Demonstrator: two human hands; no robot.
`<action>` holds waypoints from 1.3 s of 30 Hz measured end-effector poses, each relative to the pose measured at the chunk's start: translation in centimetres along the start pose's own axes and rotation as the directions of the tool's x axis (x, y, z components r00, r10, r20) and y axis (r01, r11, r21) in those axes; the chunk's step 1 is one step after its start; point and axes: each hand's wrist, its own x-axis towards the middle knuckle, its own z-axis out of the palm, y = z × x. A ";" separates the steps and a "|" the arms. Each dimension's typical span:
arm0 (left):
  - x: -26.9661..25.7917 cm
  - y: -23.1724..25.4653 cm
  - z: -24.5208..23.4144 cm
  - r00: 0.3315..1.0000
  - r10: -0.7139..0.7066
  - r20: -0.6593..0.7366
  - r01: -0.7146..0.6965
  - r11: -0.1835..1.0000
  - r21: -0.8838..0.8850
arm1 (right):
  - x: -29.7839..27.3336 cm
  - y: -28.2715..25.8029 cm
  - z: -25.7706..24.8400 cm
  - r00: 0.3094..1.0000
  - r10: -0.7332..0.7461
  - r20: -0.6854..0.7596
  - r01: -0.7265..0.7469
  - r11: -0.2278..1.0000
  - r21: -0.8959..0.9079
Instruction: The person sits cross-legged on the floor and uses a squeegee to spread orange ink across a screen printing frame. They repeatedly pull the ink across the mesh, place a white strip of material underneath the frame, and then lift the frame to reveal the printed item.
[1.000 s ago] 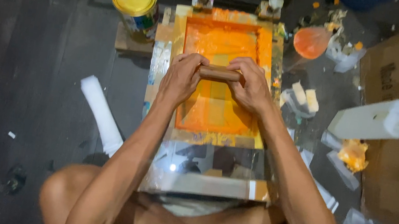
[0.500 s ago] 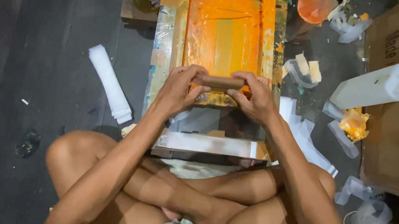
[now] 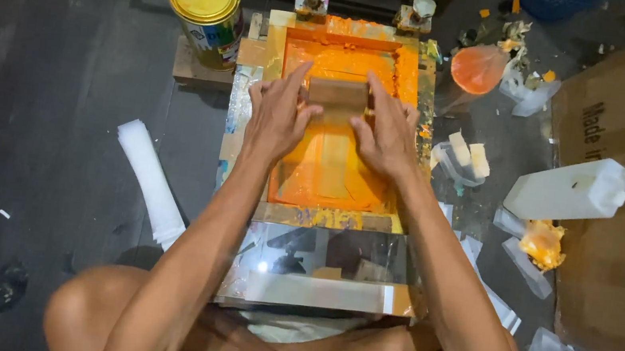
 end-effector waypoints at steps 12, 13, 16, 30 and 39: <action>-4.0 3.2 -2.5 0.990 0.108 0.093 -0.100 0.991 -0.085 | -2.4 -3.1 -3.1 0.988 -0.127 0.092 0.110 0.979 0.172; -5.0 3.3 -2.4 0.989 0.109 0.096 -0.101 0.991 -0.084 | -3.5 -3.5 -3.1 0.988 -0.125 0.090 0.108 0.979 0.173; -7.2 3.9 -2.6 0.976 0.194 0.102 -0.183 0.977 -0.105 | -5.7 -4.4 -3.7 0.977 -0.194 0.089 0.173 0.965 0.199; -6.9 3.5 -1.9 0.980 0.016 0.201 -0.021 1.000 0.022 | -6.4 -4.2 -3.8 0.969 -0.039 0.242 0.015 0.995 0.102; 1.2 1.5 0.2 0.998 -0.049 -0.026 0.049 0.999 -0.011 | 1.5 -1.8 -1.2 1.000 -0.011 0.020 0.009 0.994 0.113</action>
